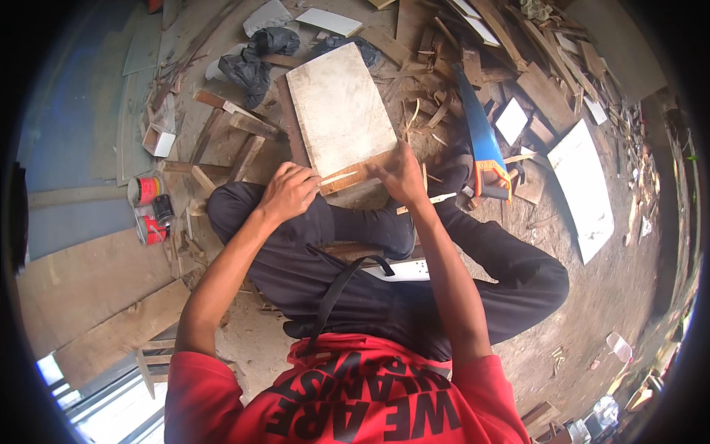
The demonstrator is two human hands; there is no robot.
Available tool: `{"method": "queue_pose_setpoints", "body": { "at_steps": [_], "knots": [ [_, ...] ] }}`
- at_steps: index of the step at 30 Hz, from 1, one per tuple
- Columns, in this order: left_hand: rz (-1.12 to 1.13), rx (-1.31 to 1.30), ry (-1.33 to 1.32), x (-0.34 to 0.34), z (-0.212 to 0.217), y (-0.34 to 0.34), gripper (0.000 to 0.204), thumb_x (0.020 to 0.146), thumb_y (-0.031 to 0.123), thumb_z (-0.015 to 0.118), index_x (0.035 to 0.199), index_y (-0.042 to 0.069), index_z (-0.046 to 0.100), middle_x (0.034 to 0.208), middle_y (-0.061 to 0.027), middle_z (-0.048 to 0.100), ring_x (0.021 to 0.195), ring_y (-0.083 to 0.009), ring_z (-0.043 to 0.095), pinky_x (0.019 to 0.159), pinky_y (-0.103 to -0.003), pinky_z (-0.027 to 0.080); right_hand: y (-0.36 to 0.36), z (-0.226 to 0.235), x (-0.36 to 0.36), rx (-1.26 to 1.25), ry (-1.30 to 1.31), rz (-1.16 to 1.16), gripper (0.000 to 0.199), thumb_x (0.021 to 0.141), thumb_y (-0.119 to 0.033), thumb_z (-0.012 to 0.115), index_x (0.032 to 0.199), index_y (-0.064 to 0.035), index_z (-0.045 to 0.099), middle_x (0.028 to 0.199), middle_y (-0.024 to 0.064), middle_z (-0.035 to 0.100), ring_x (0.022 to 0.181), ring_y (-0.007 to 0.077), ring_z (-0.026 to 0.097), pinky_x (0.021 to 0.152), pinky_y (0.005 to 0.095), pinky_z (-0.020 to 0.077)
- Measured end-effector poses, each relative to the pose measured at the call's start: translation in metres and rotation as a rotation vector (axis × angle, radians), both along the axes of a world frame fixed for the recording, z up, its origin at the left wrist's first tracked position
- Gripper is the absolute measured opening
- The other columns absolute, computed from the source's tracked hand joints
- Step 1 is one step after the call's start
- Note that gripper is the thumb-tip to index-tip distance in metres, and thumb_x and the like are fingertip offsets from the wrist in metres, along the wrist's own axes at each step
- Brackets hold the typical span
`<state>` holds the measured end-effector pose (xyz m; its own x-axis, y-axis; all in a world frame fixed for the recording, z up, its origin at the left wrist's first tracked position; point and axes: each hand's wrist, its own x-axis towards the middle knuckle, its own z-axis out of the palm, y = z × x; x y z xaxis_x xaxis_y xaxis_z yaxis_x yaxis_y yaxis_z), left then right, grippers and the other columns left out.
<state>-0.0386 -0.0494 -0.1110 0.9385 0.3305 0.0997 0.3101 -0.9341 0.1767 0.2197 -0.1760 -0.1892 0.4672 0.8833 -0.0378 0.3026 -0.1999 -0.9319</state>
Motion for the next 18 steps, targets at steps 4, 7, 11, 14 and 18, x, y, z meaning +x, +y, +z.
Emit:
{"method": "queue_pose_setpoints", "body": {
  "at_steps": [4, 7, 11, 14, 18],
  "knots": [
    [-0.097, 0.081, 0.012, -0.002, -0.007, 0.006, 0.016, 0.085, 0.008, 0.07, 0.099, 0.002, 0.073, 0.096, -0.0059, 0.069, 0.091, -0.0205, 0.067, 0.092, -0.038, 0.048, 0.0, 0.003, 0.0, -0.011, 0.06, 0.011, 0.089, 0.079, -0.031, 0.084, 0.141, 0.0134, 0.038, 0.13, 0.0305, 0.057, 0.123, 0.0358, 0.057, 0.104, 0.0414, 0.045],
    [-0.181, 0.186, 0.026, -0.002, -0.01, 0.006, 0.014, 0.084, 0.007, 0.069, 0.096, 0.0, 0.072, 0.09, -0.0063, 0.067, 0.086, -0.0199, 0.067, 0.088, -0.036, 0.05, 0.0, 0.005, -0.001, 0.036, 0.092, 0.012, 0.089, 0.079, -0.028, 0.085, 0.141, 0.0134, 0.038, 0.13, 0.03, 0.057, 0.124, 0.0354, 0.057, 0.105, 0.0413, 0.0447],
    [-0.26, 0.241, 0.039, -0.001, -0.015, 0.009, 0.009, 0.082, 0.006, 0.067, 0.089, 0.0, 0.07, 0.083, -0.0058, 0.064, 0.077, -0.0182, 0.065, 0.079, -0.031, 0.051, 0.0, 0.012, -0.004, 0.03, 0.078, -0.004, 0.088, 0.079, -0.026, 0.085, 0.141, 0.0135, 0.037, 0.131, 0.0293, 0.057, 0.124, 0.0351, 0.057, 0.105, 0.0411, 0.0447],
    [-0.321, 0.285, 0.011, 0.002, -0.014, 0.013, 0.004, 0.08, 0.006, 0.067, 0.081, 0.002, 0.067, 0.081, -0.005, 0.063, 0.073, -0.0173, 0.063, 0.073, -0.029, 0.051, 0.001, 0.013, -0.003, 0.024, 0.083, 0.011, 0.088, 0.079, -0.026, 0.085, 0.141, 0.0139, 0.037, 0.131, 0.0295, 0.057, 0.124, 0.0352, 0.057, 0.105, 0.041, 0.0447],
    [-0.366, 0.311, 0.0, 0.006, -0.01, 0.017, 0.005, 0.077, 0.006, 0.069, 0.076, 0.004, 0.064, 0.079, -0.0041, 0.061, 0.071, -0.0172, 0.062, 0.072, -0.029, 0.05, 0.0, 0.012, -0.001, -0.007, 0.049, 0.008, 0.085, 0.08, -0.027, 0.084, 0.14, 0.0126, 0.039, 0.129, 0.0289, 0.058, 0.122, 0.0356, 0.058, 0.103, 0.0411, 0.0457]
  ]
}}
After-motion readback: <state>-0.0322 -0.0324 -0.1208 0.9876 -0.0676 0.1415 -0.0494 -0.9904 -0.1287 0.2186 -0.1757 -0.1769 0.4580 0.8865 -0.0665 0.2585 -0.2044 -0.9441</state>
